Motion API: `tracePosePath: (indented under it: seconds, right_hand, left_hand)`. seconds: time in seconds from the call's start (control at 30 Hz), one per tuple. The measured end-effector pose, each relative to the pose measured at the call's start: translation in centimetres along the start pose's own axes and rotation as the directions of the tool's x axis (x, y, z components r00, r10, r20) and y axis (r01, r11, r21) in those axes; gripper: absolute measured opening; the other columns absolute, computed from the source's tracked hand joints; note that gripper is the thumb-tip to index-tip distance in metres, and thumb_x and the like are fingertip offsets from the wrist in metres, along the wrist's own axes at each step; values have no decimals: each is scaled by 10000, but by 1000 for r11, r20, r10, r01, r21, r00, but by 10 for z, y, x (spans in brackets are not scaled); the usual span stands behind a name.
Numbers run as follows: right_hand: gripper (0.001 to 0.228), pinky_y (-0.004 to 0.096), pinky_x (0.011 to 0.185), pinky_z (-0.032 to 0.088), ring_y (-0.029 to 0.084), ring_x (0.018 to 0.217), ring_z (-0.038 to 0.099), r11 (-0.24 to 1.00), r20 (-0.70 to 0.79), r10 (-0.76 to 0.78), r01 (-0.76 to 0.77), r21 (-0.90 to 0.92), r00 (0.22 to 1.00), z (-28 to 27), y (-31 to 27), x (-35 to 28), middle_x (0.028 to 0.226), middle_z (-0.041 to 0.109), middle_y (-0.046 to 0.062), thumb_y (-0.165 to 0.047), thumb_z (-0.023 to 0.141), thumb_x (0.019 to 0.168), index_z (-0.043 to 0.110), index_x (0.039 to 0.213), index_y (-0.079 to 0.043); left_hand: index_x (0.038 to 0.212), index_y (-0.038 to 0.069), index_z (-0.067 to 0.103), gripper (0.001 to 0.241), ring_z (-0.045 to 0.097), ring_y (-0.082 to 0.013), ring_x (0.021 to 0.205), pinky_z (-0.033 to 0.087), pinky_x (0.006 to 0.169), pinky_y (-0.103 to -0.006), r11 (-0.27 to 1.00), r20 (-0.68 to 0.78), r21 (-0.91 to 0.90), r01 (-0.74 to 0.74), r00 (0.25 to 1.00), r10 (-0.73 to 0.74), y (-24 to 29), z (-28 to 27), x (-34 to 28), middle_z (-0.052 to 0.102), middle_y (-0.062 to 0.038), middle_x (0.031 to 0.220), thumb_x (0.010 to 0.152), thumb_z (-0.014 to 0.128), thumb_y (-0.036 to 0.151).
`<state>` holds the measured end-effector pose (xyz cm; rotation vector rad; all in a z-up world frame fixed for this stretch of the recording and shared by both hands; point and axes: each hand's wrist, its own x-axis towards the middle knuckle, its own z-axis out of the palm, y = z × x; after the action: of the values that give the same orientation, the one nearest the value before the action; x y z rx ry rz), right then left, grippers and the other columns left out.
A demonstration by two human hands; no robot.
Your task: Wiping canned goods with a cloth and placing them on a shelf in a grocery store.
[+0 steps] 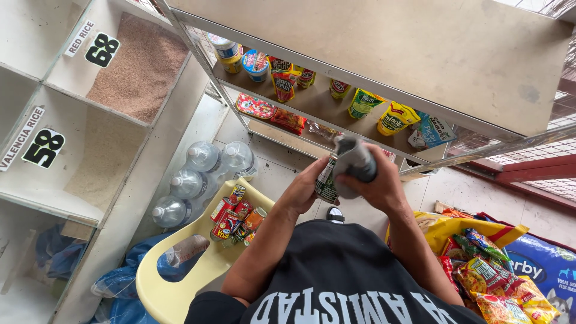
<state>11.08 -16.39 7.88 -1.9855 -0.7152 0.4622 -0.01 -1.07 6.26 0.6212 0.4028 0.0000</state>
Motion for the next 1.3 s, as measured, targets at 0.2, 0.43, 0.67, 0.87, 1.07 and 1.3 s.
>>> tracePosePath:
  seconds: [0.2,0.43,0.67,0.87,1.07,1.3]
  right_hand:
    - [1152,553,1087,434,398,1275,586,998,55,-65,64,17,996,-3,-3,-1,1368,626,135,-346,1039,437,515,1455,-222]
    - [967,562,863,487,410,1070,680,998,-63,49,-51,-24,997,-2,-11,-2,1117,710,155,-372,998,523,563,1381,-281]
    - [897,537,907,515,386,1069,701,999,1,-30,30,-32,1000,7,-15,-1,1120,728,113,-385,983,585,591,1383,-270]
    - [1239,585,1090,448,414,1288,583,998,192,-59,60,-1,980,3,-33,-5,1429,615,111,-388,1037,411,467,1508,-303]
    - [852,460,992,499,309,1122,695,994,-75,-101,98,-38,992,11,-18,-6,1165,733,75,-368,999,610,635,1370,-241]
    - [1138,603,1071,452,431,1295,562,982,230,-158,178,-68,960,15,-49,-10,1452,578,115,-319,988,549,430,1539,-242]
  left_hand:
    - [1193,75,649,251,733,-173,715,655,598,-356,999,-6,-2,-32,999,32,-8,0,4,648,-71,852,1047,603,274]
    - [1354,-30,497,452,734,-286,806,662,629,-440,995,106,2,-103,989,102,-27,-26,17,625,-168,1034,988,705,135]
    - [1293,59,521,379,736,-278,831,663,669,-444,994,51,-99,-37,998,42,-11,-14,-4,642,-178,1036,1068,581,358]
    - [1208,129,543,281,736,-217,797,643,630,-339,989,48,-143,-33,998,40,-26,-43,13,706,-142,1019,1069,542,374]
    - [1186,115,568,293,731,-245,767,644,649,-363,991,55,-134,18,998,-11,2,-17,-18,696,-186,971,1062,544,380]
    - [1217,101,531,239,707,-194,780,608,673,-313,991,25,-125,-40,999,44,-8,-53,-5,717,-141,978,1052,571,269]
